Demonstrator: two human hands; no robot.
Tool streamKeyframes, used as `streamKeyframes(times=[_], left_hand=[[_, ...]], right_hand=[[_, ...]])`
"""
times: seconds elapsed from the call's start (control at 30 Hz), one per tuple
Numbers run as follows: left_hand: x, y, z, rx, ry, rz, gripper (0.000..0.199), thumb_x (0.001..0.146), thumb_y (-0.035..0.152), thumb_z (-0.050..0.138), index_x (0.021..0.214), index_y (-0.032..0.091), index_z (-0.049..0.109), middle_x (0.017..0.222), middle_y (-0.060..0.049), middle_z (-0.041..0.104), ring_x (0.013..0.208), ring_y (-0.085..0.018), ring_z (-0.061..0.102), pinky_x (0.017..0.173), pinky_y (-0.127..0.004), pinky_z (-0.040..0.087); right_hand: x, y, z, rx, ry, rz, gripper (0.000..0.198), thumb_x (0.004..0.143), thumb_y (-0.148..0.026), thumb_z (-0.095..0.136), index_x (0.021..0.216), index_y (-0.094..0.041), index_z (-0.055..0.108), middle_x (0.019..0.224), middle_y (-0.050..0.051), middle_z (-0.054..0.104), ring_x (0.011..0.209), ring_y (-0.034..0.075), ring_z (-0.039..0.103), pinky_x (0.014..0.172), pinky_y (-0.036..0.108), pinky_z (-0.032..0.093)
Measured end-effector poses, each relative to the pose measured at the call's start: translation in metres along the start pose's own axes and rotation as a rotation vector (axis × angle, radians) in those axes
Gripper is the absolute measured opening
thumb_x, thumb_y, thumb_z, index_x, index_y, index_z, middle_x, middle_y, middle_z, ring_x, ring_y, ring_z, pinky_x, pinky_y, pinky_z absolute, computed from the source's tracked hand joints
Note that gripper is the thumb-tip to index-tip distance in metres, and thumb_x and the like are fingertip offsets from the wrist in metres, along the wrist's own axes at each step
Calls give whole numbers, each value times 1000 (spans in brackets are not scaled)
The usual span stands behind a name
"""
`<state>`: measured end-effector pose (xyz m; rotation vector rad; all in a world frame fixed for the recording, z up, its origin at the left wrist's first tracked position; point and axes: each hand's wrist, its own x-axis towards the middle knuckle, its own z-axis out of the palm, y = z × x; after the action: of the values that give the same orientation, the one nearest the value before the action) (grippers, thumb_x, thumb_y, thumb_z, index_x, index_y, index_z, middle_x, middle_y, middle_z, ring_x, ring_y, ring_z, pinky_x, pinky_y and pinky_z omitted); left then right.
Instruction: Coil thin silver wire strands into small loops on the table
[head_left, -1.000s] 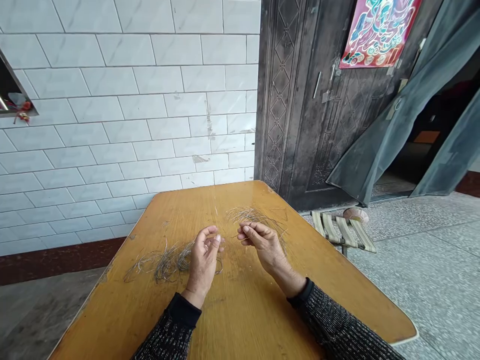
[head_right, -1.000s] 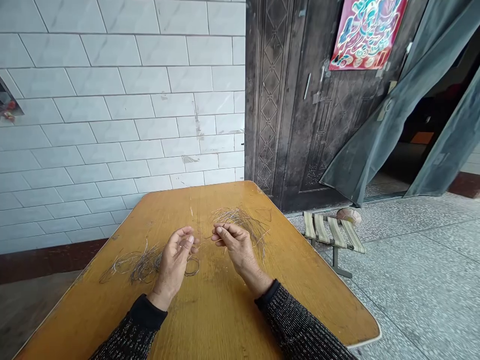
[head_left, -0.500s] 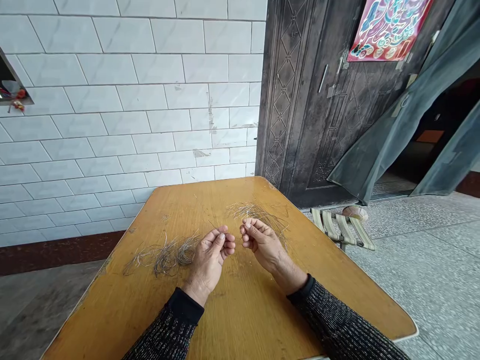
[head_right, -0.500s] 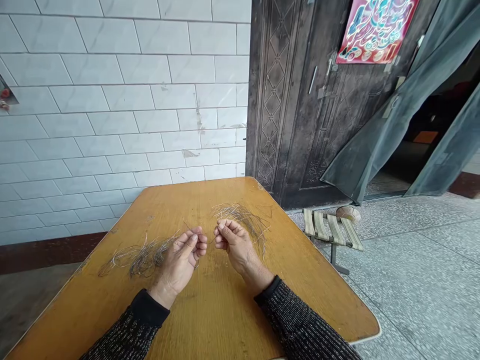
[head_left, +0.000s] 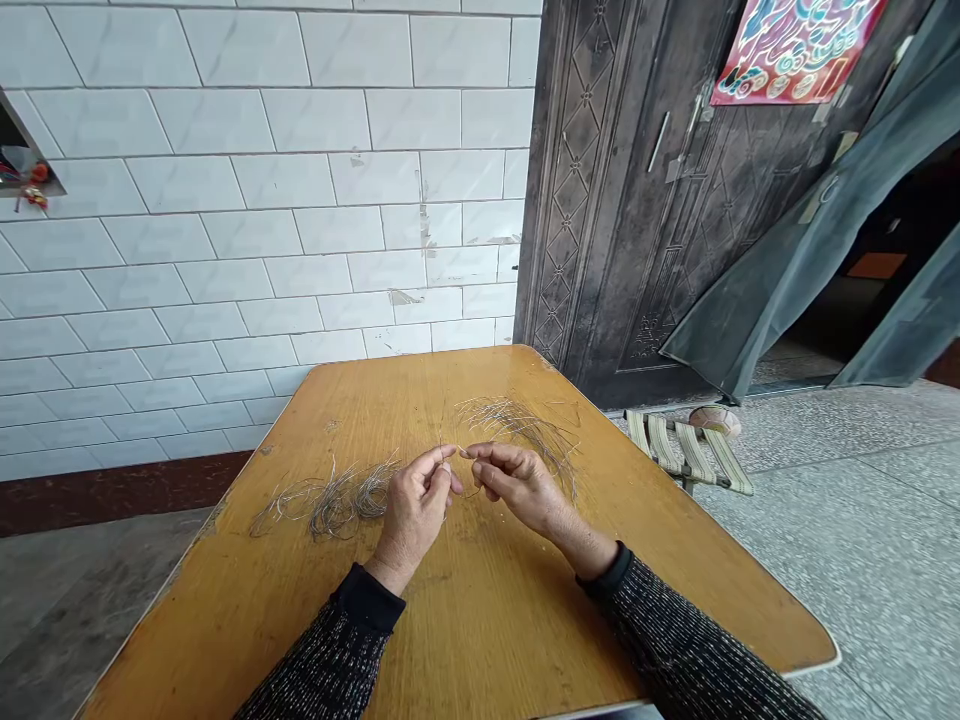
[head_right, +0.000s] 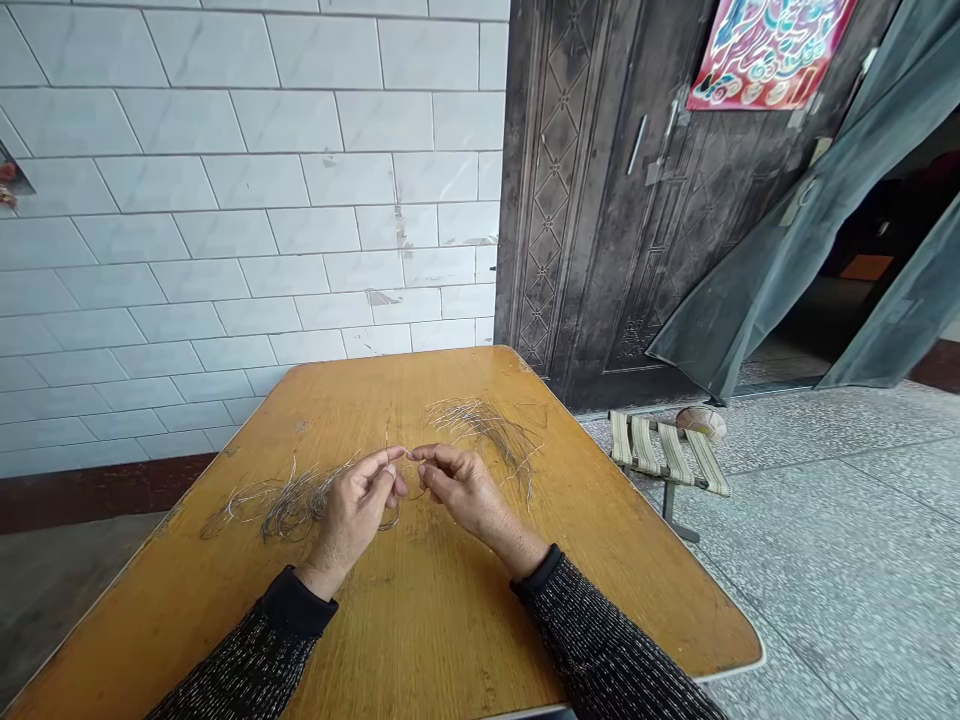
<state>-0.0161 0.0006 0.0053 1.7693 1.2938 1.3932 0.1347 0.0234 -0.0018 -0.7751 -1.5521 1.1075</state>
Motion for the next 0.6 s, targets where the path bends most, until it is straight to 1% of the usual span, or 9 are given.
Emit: streamKeyframes(times=[0.07, 0.13, 0.23, 0.3, 0.4, 0.5, 0.6], left_hand=[[0, 0, -1, 72, -2, 34, 32, 79, 20, 42, 103, 13, 62, 60, -1, 63, 44, -9, 48, 48, -21, 40], [0, 1, 0, 117, -9, 57, 34, 77, 17, 41, 104, 14, 62, 60, -1, 64, 42, -9, 46, 45, -20, 38], [-1, 1, 1, 136, -36, 65, 36, 75, 13, 40, 104, 14, 62, 58, 0, 63, 39, -7, 42, 42, -18, 35], [-1, 0, 2, 135, -50, 57, 36, 75, 12, 40, 103, 14, 62, 58, 0, 62, 38, -7, 41, 41, -18, 35], [-1, -2, 3, 129, -49, 42, 37, 76, 13, 40, 106, 15, 61, 59, 0, 62, 37, -7, 40, 40, -18, 35], [0, -5, 4, 127, -31, 30, 40, 76, 14, 40, 112, 16, 57, 60, 0, 63, 37, -7, 41, 40, -18, 35], [0, -6, 4, 149, -46, 33, 40, 77, 14, 39, 112, 15, 58, 61, 0, 63, 36, -6, 40, 40, -18, 35]], right_hand=[[-2, 1, 0, -125, -10, -53, 22, 76, -29, 52, 91, -19, 66, 56, -4, 51, 47, 8, 43, 45, 20, 36], [-4, 0, 0, -300, 3, -110, 24, 78, -25, 48, 92, -19, 66, 54, -4, 51, 47, 9, 44, 47, 20, 35], [-5, -1, 1, -569, 53, -221, 28, 77, -17, 43, 91, -19, 67, 55, -2, 55, 49, 9, 47, 49, 21, 35], [-5, 1, 1, -702, 82, -302, 30, 75, -13, 42, 91, -20, 67, 60, 0, 59, 52, 10, 51, 52, 20, 36], [-5, 5, 1, -861, 117, -375, 32, 74, -10, 41, 91, -20, 66, 65, 2, 63, 55, 11, 55, 52, 20, 35], [-5, 8, 0, -981, 138, -401, 31, 74, -9, 41, 90, -20, 66, 67, 3, 64, 54, 11, 56, 51, 20, 33], [-6, 7, 0, -1045, 139, -410, 31, 75, -10, 41, 89, -20, 66, 68, 3, 65, 54, 12, 56, 49, 20, 31]])
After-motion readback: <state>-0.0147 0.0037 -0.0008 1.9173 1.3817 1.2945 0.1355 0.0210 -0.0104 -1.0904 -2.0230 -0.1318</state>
